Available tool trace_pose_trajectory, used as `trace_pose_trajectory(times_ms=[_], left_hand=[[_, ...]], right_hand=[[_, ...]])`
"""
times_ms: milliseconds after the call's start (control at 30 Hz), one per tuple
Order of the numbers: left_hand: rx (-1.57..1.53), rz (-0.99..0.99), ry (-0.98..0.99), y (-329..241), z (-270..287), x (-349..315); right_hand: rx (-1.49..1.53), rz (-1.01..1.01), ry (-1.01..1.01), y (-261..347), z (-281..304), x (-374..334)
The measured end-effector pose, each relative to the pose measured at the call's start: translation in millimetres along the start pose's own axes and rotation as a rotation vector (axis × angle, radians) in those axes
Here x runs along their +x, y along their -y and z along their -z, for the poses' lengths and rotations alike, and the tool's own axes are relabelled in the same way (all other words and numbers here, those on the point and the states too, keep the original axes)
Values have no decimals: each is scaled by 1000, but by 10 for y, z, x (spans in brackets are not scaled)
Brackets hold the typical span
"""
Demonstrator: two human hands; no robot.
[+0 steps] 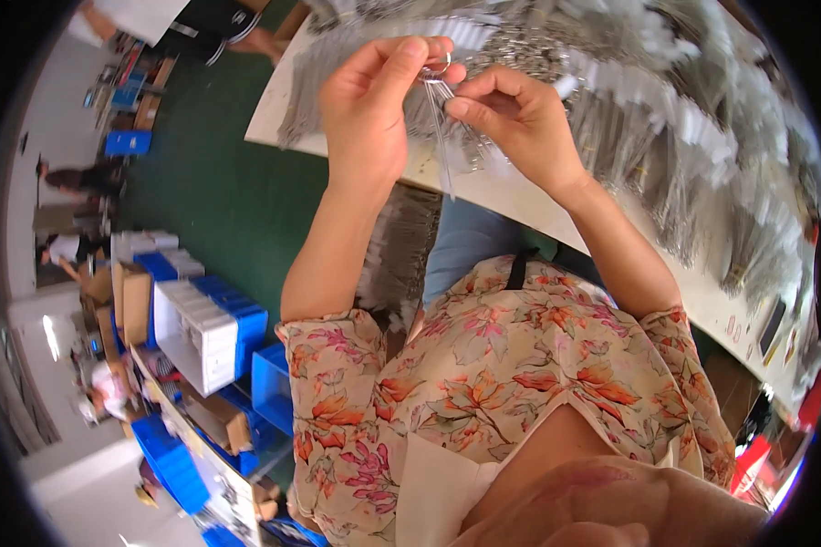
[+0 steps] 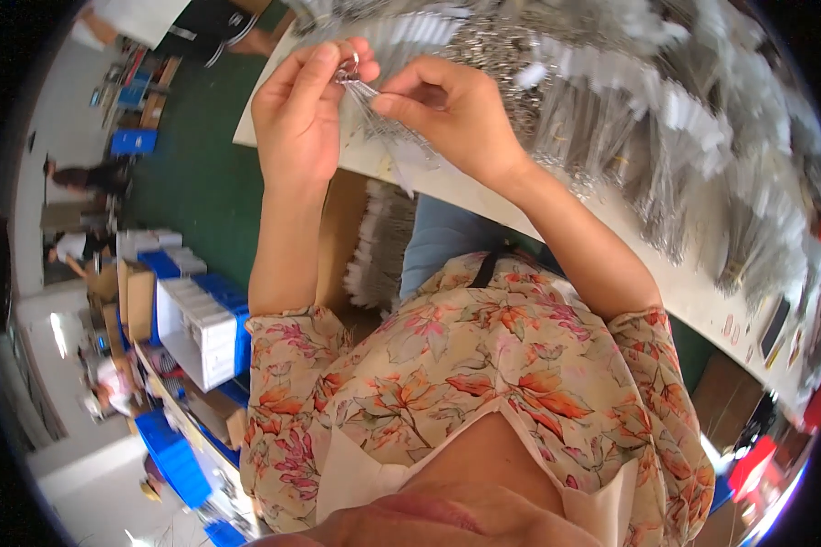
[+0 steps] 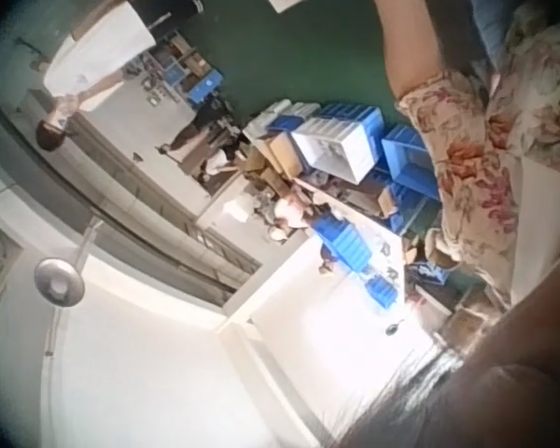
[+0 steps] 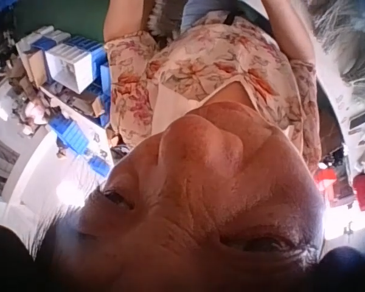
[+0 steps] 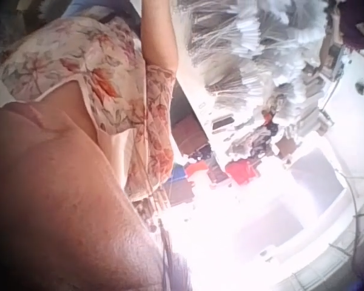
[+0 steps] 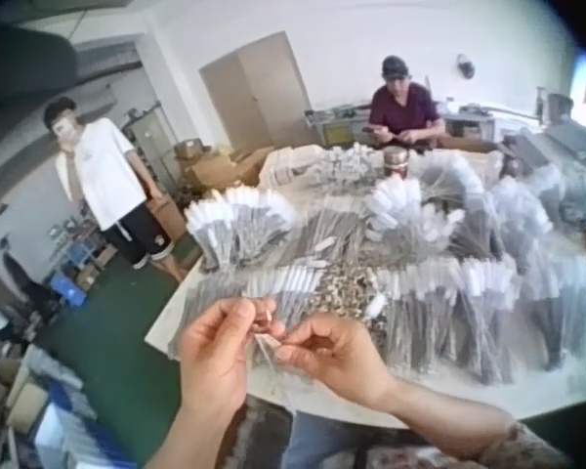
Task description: Manually assembling metal ring components onto small white industrial cleaning brushes at a workshop table.
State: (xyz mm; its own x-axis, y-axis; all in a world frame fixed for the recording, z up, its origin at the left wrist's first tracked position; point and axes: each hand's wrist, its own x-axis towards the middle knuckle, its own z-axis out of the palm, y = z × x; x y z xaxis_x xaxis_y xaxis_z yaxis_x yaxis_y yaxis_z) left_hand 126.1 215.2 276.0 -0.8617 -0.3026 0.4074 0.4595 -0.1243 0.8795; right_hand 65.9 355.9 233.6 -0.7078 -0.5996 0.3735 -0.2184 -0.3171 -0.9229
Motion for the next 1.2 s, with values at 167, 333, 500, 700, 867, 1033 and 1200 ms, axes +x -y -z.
trace_pose_trajectory(times_ms=[167,333,500,700,867,1033,1200], left_hand=[[293,49,-9,-408,647,-335],[641,395,67,-267,1165,-1073],[1385,622,345,1217,1661,-1981],[1390,1042,501,2458,2084,-2885],[1488,1128,712,2934,2649,-3728],[1213,1488,615,3467,2574,-3959],[859,1129,208,2676,2435,-2845]], right_hand=[[-272,-77,94,-492,-118,-206],[-406,-380,221,-908,-74,-653],[-600,-133,290,-1051,-230,-887],[-827,85,464,-1013,-260,-905],[-771,-23,363,-1022,-264,-890],[-667,-45,358,-947,-315,-800],[-464,-147,363,-924,-49,-779]])
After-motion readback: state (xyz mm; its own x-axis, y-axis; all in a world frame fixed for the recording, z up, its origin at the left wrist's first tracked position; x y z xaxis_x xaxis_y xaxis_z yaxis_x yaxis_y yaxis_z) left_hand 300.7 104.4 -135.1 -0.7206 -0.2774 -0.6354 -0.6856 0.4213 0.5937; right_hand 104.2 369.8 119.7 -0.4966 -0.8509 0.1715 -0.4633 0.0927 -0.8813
